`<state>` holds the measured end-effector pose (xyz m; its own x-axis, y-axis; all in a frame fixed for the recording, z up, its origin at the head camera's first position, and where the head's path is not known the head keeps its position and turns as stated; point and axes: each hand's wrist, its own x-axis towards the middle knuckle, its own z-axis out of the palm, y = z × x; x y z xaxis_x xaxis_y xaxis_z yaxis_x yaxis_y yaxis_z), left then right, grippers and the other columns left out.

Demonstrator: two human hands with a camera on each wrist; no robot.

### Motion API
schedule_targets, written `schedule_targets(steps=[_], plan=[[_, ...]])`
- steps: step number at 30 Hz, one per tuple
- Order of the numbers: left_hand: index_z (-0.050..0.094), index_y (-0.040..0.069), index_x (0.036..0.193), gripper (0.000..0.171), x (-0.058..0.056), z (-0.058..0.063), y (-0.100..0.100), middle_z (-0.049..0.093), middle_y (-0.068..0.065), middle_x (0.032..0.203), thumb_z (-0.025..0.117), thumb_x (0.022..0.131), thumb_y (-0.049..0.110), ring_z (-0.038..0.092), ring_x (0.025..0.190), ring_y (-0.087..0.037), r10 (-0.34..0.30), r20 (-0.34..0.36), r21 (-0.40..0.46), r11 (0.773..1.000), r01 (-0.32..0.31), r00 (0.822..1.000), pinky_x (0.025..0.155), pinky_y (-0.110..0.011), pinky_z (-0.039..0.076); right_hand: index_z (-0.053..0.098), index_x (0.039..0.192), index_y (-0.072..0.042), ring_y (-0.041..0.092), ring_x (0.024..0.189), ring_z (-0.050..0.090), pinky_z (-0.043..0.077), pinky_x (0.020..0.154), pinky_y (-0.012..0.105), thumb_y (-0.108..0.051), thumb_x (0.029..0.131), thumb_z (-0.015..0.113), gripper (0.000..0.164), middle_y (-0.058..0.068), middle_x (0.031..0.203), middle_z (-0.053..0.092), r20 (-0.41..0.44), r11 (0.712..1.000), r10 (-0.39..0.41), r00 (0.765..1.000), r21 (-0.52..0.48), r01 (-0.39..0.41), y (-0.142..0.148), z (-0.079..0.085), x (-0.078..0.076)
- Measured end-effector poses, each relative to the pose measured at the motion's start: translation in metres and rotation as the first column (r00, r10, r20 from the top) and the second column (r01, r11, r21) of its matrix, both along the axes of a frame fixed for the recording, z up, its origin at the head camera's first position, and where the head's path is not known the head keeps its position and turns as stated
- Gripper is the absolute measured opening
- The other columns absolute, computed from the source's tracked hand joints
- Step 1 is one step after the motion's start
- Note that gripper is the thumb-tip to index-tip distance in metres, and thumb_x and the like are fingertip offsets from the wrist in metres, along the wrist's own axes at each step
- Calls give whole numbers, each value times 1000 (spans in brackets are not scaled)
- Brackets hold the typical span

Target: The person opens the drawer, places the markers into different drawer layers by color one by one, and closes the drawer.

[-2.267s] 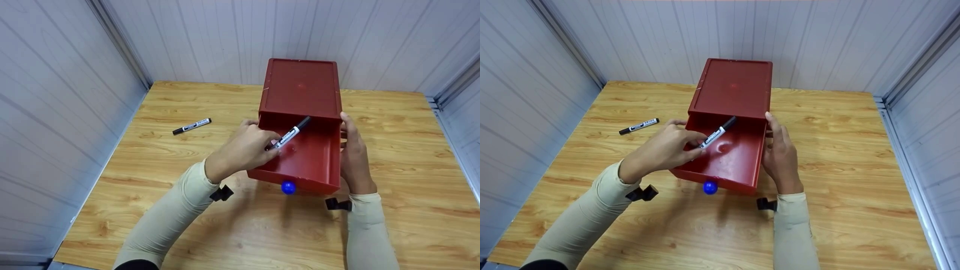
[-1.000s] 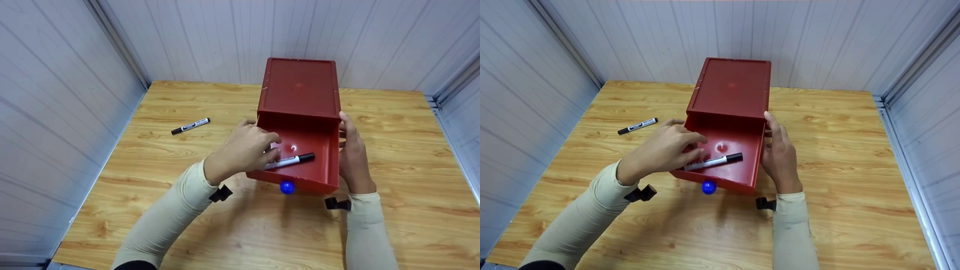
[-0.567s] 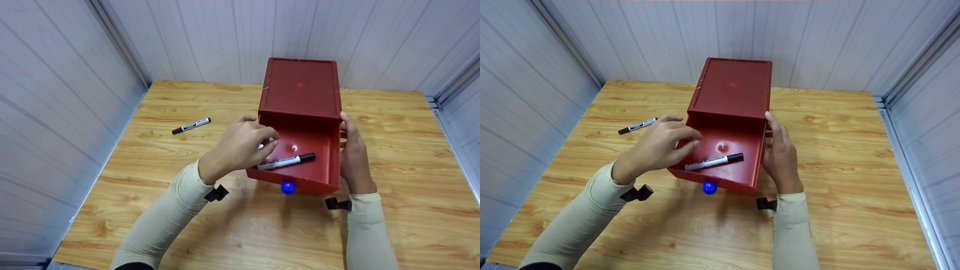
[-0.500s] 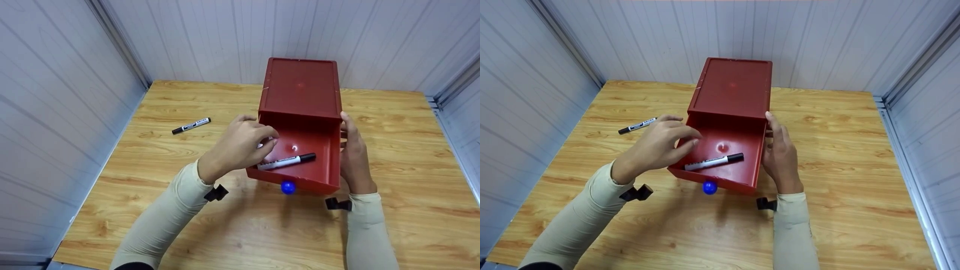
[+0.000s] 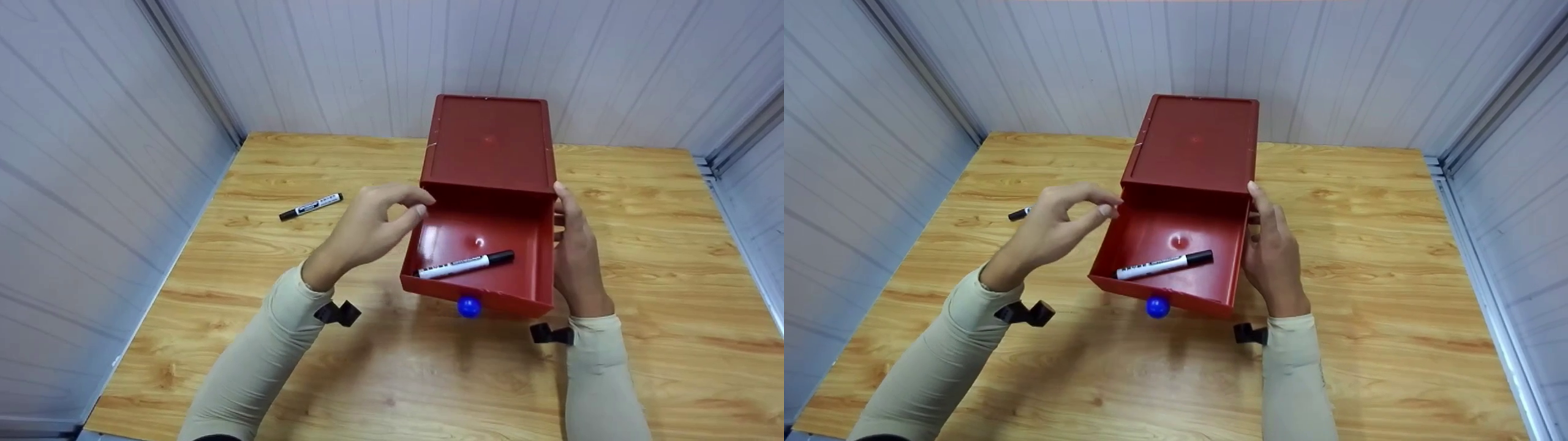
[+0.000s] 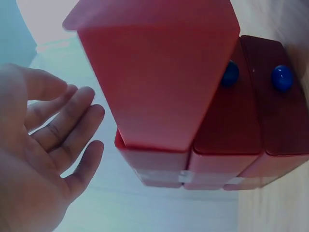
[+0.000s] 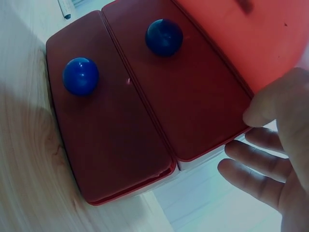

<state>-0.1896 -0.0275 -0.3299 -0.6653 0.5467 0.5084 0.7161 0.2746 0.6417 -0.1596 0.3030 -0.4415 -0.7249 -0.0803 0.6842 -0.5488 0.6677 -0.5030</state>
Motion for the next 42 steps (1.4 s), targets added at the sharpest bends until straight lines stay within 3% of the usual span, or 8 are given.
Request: schedule_targets(steps=[4, 7, 13, 23, 26, 31, 37, 42], plan=[[74, 4, 106, 17, -3, -5, -13, 73, -3, 88, 59, 97, 6, 67, 84, -10, 53, 123, 92, 994, -65, 991, 74, -32, 54, 22, 158, -14, 31, 111, 58, 57, 79, 49, 10, 87, 70, 89, 21, 135, 50, -38, 998, 22, 999, 61, -20, -1, 2, -1], [74, 5, 106, 19, -5, -7, -23, 70, -1, 79, 58, 97, 4, 67, 79, -13, 86, 177, 142, 984, -112, 980, 68, -32, 52, 20, 160, -22, 32, 112, 57, 56, 79, 55, 9, 88, 68, 92, 21, 138, 48, -59, 997, 33, 998, 65, -29, -2, 2, -2], [73, 1, 106, 18, -14, -14, -43, 67, -9, 76, 57, 98, 2, 66, 74, -20, 135, 260, 131, 976, -173, 956, 65, -27, 46, 24, 160, -28, 30, 114, 54, 55, 81, 56, 8, 91, 65, 88, 21, 134, 49, -63, 998, 23, 998, 52, -19, -3, 3, -2], [73, 4, 107, 18, -34, -36, -83, 67, -10, 77, 57, 101, 9, 64, 74, -20, 276, 341, 64, 947, -315, 899, 64, -27, 46, 32, 153, -10, 28, 111, 56, 54, 82, 49, 11, 90, 64, 73, 16, 145, 47, -27, 999, -9, 1000, 44, 10, 1, 7, 3], [72, 4, 106, 17, -44, -44, -94, 66, -11, 78, 58, 101, 11, 66, 75, -22, 263, 437, 110, 933, -342, 860, 73, -30, 52, 33, 153, -11, 28, 111, 56, 54, 82, 48, 11, 90, 65, 74, 15, 144, 48, -22, 999, -17, 1000, 45, 18, 2, 8, 3], [70, 1, 109, 18, -56, -57, -108, 66, -8, 79, 57, 101, 11, 66, 75, -20, 221, 592, 175, 903, -391, 775, 83, -35, 55, 33, 153, -11, 27, 109, 57, 55, 83, 41, 10, 90, 66, 75, 13, 145, 48, -15, 999, -19, 1000, 38, 20, 2, 7, 3], [68, -5, 111, 20, -65, -71, -118, 67, -10, 85, 55, 101, 7, 66, 80, -19, 244, 634, 167, 883, -439, 734, 81, -32, 55, 32, 153, -11, 25, 108, 57, 51, 87, 25, 8, 89, 67, 75, 13, 145, 48, -16, 999, -16, 1000, 44, 17, 2, 5, 2], [65, -9, 115, 25, -75, -78, -118, 66, -14, 100, 56, 101, 9, 63, 97, -26, 295, 677, 103, 869, -483, 675, 83, -31, 52, 32, 153, -12, 25, 109, 57, 55, 84, 41, 8, 90, 66, 74, 13, 145, 47, -15, 999, -23, 1000, 47, 24, 3, 5, 2]])
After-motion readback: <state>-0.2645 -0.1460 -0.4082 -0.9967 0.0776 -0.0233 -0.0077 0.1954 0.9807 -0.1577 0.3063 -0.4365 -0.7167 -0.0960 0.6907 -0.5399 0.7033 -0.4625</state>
